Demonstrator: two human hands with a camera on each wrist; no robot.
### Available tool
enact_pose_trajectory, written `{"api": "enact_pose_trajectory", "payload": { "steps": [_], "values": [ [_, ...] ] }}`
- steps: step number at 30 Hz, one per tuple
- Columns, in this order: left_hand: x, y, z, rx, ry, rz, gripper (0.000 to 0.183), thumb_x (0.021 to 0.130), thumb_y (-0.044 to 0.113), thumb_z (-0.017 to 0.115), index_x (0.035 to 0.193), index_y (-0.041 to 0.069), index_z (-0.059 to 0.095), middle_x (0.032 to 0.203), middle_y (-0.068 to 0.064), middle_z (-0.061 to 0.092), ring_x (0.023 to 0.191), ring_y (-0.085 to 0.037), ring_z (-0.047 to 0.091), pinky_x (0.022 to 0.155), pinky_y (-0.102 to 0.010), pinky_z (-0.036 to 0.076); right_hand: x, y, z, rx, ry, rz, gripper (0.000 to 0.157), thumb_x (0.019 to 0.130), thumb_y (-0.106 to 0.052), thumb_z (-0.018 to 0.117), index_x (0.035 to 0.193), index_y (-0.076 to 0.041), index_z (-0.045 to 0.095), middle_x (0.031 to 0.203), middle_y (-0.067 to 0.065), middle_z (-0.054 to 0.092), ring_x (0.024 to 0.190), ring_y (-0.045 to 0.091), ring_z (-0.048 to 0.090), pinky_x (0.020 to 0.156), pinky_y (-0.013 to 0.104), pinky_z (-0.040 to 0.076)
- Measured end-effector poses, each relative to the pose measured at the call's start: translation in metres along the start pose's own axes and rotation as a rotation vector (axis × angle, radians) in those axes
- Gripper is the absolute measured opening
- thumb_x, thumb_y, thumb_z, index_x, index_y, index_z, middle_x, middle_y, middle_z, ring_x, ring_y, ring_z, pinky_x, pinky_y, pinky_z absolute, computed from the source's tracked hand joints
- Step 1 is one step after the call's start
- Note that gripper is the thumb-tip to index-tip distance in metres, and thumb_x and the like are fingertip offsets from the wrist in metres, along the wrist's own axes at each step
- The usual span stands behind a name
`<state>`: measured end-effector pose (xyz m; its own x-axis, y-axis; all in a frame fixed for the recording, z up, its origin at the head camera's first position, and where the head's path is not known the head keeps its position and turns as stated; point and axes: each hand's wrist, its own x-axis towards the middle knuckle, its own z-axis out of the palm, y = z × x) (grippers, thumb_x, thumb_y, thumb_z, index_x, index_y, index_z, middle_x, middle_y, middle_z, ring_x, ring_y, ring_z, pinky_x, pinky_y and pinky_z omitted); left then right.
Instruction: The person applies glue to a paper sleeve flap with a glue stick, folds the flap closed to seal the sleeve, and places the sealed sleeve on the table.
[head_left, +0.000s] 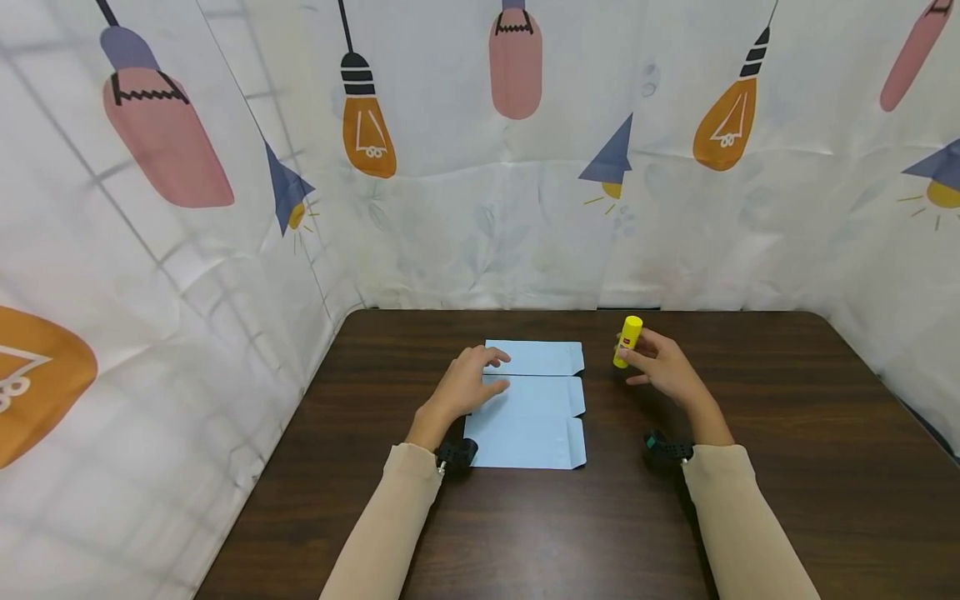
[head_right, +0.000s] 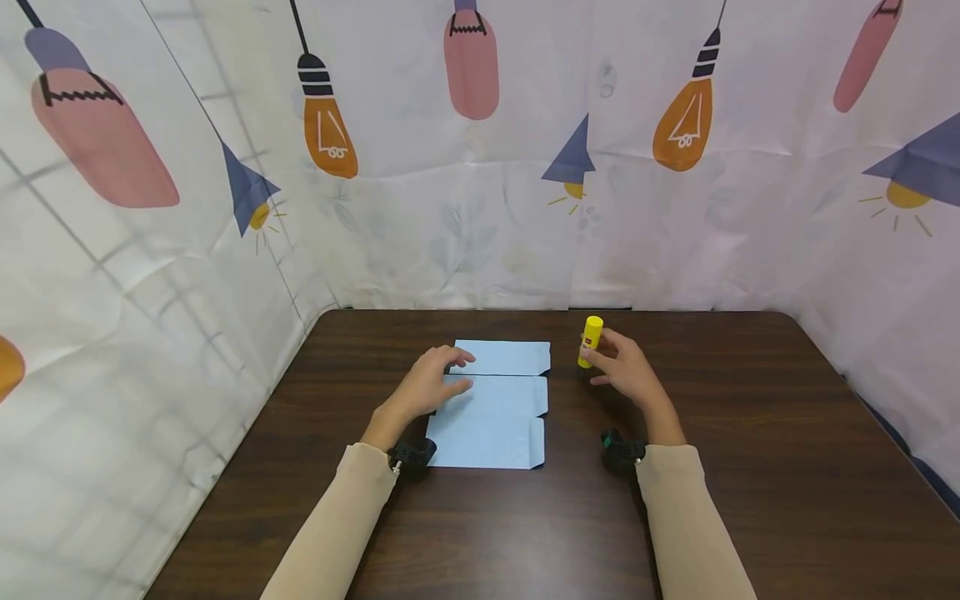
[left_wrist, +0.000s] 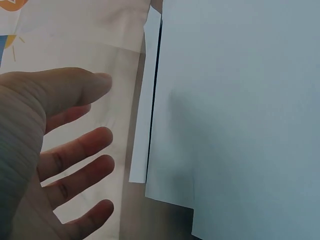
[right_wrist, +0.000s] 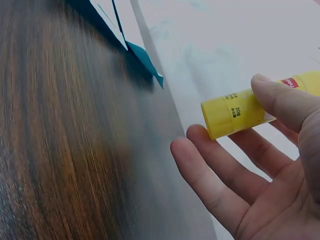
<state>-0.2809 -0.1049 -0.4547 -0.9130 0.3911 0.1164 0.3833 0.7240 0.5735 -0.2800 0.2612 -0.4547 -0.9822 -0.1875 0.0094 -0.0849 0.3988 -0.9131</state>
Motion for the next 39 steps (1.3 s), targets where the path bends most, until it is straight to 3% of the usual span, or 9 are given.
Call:
{"api": "enact_pose_trajectory", "payload": {
  "steps": [7, 18, 27, 39],
  "values": [
    [0.0, 0.005, -0.004, -0.031, 0.025, 0.031, 0.038, 0.097, 0.026, 0.072, 0.133, 0.015, 0.066, 0.124, -0.011, 0.069, 0.122, -0.03, 0.057, 0.106, -0.056, 0.042, 0.001, -0.005, 0.005, -0.035, 0.003, -0.016, 0.062, 0.102, -0.034, 0.063, 0.152, -0.004, 0.041, 0.142, 0.029, 0.052, 0.125, 0.048, 0.059, 0.083, 0.044, 0.062],
    [0.001, 0.008, -0.001, -0.038, 0.022, 0.043, 0.038, 0.098, 0.026, 0.071, 0.133, 0.014, 0.065, 0.123, -0.012, 0.069, 0.12, -0.029, 0.058, 0.104, -0.055, 0.043, 0.003, -0.011, 0.014, -0.148, -0.002, -0.088, 0.054, 0.098, -0.03, 0.07, 0.143, -0.003, 0.056, 0.131, 0.022, 0.065, 0.109, 0.034, 0.068, 0.089, 0.041, 0.06],
    [0.001, 0.008, 0.0, -0.057, 0.033, 0.058, 0.037, 0.098, 0.027, 0.07, 0.132, 0.013, 0.066, 0.121, -0.011, 0.07, 0.117, -0.03, 0.06, 0.1, -0.052, 0.048, 0.006, -0.013, 0.022, -0.284, -0.014, -0.156, 0.047, 0.097, -0.033, 0.071, 0.136, -0.007, 0.065, 0.118, 0.013, 0.067, 0.095, 0.027, 0.056, 0.08, 0.036, 0.052],
    [0.003, 0.015, 0.006, -0.061, 0.137, 0.096, 0.035, 0.098, 0.032, 0.07, 0.127, 0.011, 0.068, 0.108, -0.004, 0.072, 0.105, -0.025, 0.063, 0.092, -0.045, 0.051, 0.008, -0.019, 0.033, -0.291, -0.127, -0.197, 0.04, 0.093, -0.028, 0.076, 0.127, -0.008, 0.071, 0.107, 0.009, 0.068, 0.09, 0.023, 0.052, 0.074, 0.031, 0.046]
  ]
}}
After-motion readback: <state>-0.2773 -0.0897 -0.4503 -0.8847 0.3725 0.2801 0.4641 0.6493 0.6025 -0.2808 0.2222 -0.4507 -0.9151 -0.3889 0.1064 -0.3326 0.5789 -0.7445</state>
